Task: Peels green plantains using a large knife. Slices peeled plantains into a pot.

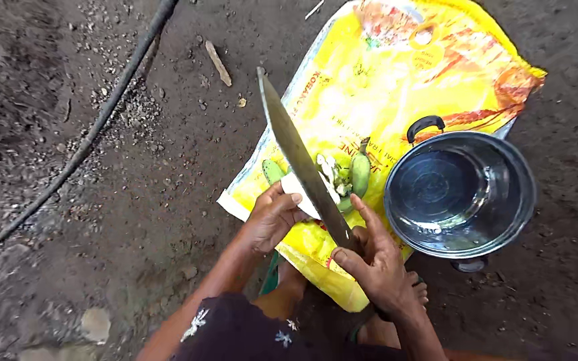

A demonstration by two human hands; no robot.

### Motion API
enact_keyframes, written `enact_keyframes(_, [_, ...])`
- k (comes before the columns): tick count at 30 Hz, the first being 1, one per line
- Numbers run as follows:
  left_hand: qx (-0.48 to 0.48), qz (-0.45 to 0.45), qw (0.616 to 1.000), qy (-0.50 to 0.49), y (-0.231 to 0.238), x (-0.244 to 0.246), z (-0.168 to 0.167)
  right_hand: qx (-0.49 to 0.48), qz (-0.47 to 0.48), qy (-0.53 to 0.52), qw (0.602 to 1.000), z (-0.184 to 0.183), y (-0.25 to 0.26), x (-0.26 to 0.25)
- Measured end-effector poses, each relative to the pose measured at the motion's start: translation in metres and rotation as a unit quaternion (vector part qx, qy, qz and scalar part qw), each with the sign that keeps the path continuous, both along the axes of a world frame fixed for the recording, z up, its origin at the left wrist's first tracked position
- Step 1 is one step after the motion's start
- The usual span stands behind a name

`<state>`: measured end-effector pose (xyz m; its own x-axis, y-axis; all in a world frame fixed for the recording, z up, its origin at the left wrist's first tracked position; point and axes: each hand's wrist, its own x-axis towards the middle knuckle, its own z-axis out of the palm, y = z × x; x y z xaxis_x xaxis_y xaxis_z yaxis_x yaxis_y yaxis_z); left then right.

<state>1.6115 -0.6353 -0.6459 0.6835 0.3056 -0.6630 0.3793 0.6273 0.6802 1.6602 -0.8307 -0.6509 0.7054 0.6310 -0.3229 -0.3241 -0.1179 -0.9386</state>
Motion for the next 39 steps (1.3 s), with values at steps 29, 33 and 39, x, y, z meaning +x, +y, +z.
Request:
enact_keyframes(29, [-0.013, 0.067, 0.997, -0.022, -0.021, 0.034, 0.044, 0.129, -0.043, -0.077, 0.988, -0.013, 0.010, 0.001])
enact_keyframes(33, [-0.007, 0.078, 0.997, -0.012, -0.023, 0.033, 0.044, 0.128, -0.045, -0.078, 0.988, -0.012, 0.012, 0.002])
enact_keyframes(39, [0.027, 0.074, 0.996, -0.032, -0.026, 0.024, 0.047, 0.137, -0.037, -0.086, 0.986, -0.006, 0.007, 0.001])
